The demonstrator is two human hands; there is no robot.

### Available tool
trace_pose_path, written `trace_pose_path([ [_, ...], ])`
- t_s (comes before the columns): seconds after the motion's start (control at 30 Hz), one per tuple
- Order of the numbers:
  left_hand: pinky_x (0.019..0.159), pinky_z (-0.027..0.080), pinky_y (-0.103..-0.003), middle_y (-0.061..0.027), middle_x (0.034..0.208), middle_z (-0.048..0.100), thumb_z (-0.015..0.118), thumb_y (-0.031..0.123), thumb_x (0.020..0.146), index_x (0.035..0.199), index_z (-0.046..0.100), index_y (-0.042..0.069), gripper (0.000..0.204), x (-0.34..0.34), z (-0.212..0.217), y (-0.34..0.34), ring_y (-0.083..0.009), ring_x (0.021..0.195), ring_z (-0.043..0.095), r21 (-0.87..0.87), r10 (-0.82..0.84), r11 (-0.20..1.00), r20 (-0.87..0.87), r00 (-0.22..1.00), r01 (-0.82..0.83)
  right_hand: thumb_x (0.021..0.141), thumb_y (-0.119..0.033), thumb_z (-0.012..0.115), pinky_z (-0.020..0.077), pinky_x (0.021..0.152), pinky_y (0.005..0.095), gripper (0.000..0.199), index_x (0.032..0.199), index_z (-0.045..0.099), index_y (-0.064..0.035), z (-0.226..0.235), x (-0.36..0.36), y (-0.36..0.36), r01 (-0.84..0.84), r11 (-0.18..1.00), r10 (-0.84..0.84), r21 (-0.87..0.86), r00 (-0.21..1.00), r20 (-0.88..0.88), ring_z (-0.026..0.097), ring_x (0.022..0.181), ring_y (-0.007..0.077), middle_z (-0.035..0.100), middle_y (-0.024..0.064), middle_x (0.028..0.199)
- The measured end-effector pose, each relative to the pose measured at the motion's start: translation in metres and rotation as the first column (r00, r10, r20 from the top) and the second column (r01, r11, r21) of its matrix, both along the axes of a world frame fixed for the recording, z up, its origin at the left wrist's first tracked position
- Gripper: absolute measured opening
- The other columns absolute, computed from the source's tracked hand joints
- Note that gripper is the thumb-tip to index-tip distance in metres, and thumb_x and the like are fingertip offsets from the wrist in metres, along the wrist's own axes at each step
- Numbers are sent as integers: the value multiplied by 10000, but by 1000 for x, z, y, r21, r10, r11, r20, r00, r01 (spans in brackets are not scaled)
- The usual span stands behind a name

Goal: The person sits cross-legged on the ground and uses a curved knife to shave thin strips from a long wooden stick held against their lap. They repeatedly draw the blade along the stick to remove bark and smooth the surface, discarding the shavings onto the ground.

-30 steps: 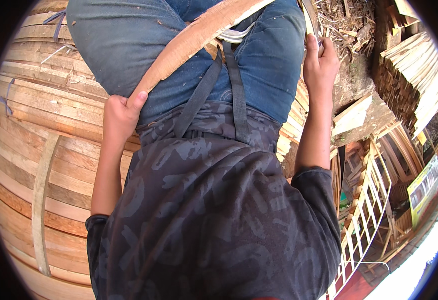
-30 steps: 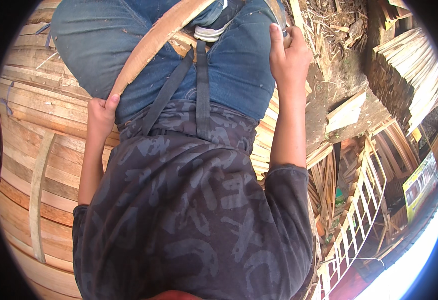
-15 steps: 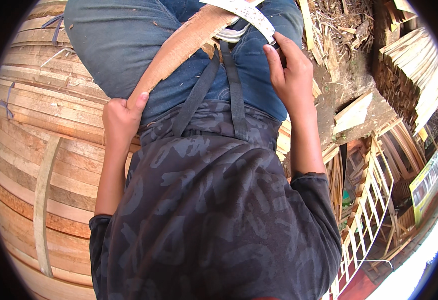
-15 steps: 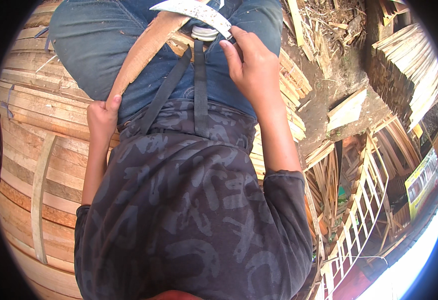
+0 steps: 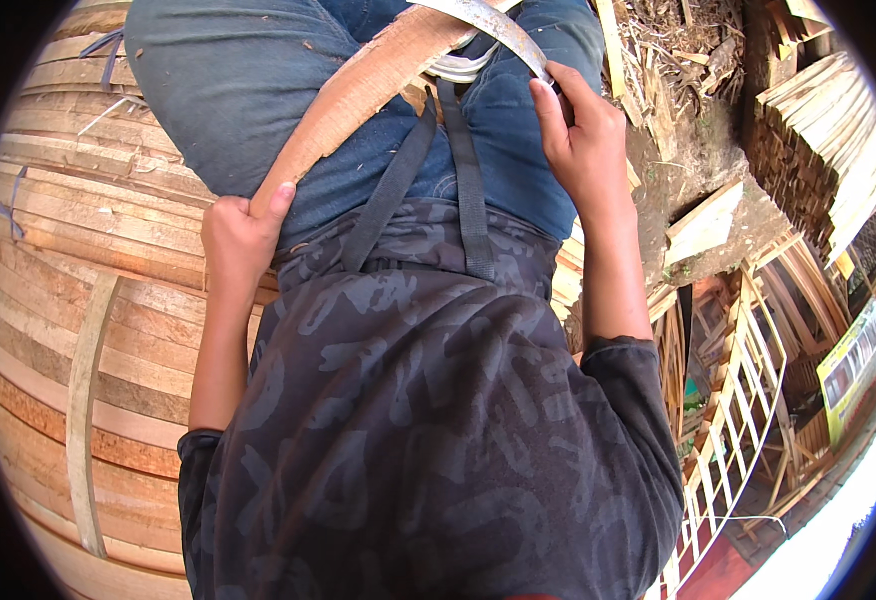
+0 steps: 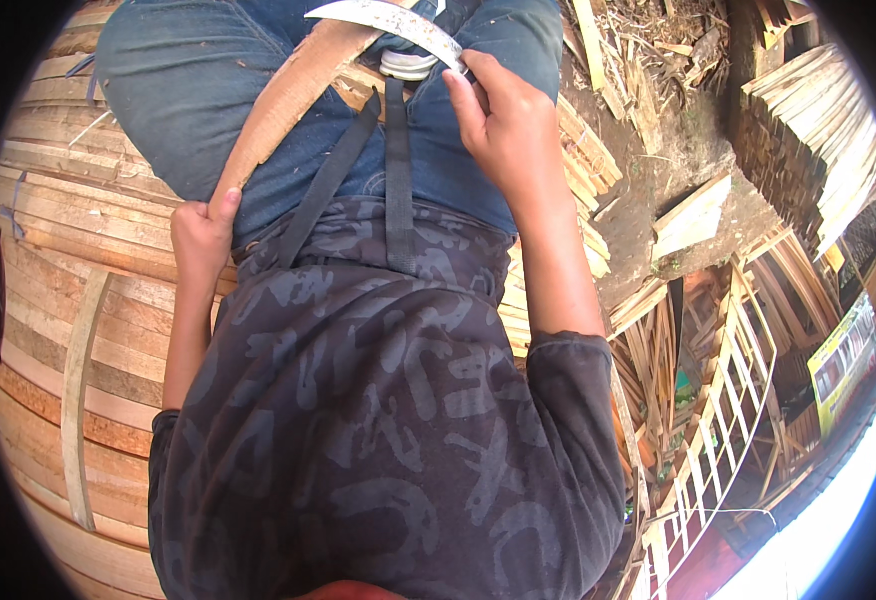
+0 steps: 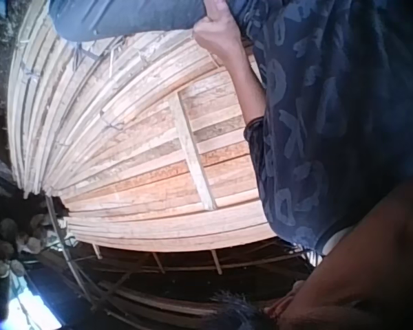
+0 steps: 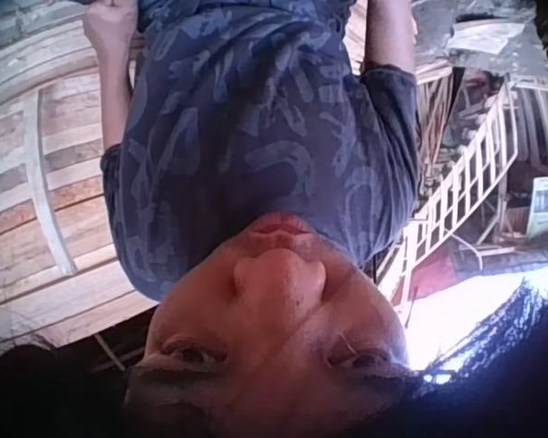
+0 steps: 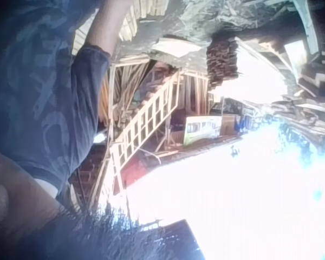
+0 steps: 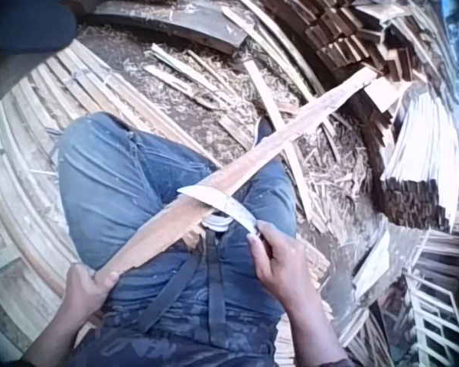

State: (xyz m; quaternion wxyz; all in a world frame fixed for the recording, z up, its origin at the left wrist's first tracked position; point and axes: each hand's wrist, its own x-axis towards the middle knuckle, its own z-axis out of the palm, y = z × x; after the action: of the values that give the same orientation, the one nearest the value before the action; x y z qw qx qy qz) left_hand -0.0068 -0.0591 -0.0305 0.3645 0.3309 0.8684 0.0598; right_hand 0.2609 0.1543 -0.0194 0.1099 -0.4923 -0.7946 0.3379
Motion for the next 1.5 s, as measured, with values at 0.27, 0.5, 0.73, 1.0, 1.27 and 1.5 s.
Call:
trace_pose_path([
  [0.27,418,357,-410,-188,407,362,741,547,721,459,453,-75,734,1,1,2,-235,373,404,5,29,1000,10,1000,-29,866,-222,674,494,574,383,217,995,652,-50,-15,11,13,-71,996,68,52,996,58,638,663,338,651,166,774],
  [0.5,409,343,-399,-181,404,348,748,545,720,453,441,-69,737,6,3,4,-220,371,372,13,46,999,-16,999,-46,857,-260,681,507,594,384,228,998,674,-82,-24,14,28,-122,983,109,134,989,98,647,680,329,667,136,785],
  [0.73,404,340,-397,-180,403,359,742,554,724,445,441,-62,740,8,3,5,-230,361,376,25,53,998,-6,999,-53,856,-283,680,513,606,378,241,999,681,-89,-30,17,37,-161,961,140,225,984,107,655,698,323,680,125,802],
  [1.0,404,346,-401,-174,402,361,737,585,709,433,428,-49,757,7,1,3,-241,366,388,13,19,1000,-53,998,-18,892,-290,642,513,603,374,257,1031,683,-77,-26,23,52,178,976,-194,123,972,130,671,669,306,678,154,758],
  [1.27,424,376,-417,-191,406,383,694,663,694,447,458,-60,799,3,0,1,-280,373,432,-33,-1,999,-36,999,-1,910,-271,622,509,590,385,277,1007,662,-14,-9,41,62,30,958,-87,287,978,188,671,658,332,659,186,696],
  [1.5,439,383,-432,-214,420,400,657,699,697,457,471,-68,824,3,3,5,-312,392,458,-57,-16,998,-39,999,13,859,-143,669,493,606,390,352,1111,456,-22,-1,23,24,70,990,-77,119,996,55,636,667,355,617,164,736],
])
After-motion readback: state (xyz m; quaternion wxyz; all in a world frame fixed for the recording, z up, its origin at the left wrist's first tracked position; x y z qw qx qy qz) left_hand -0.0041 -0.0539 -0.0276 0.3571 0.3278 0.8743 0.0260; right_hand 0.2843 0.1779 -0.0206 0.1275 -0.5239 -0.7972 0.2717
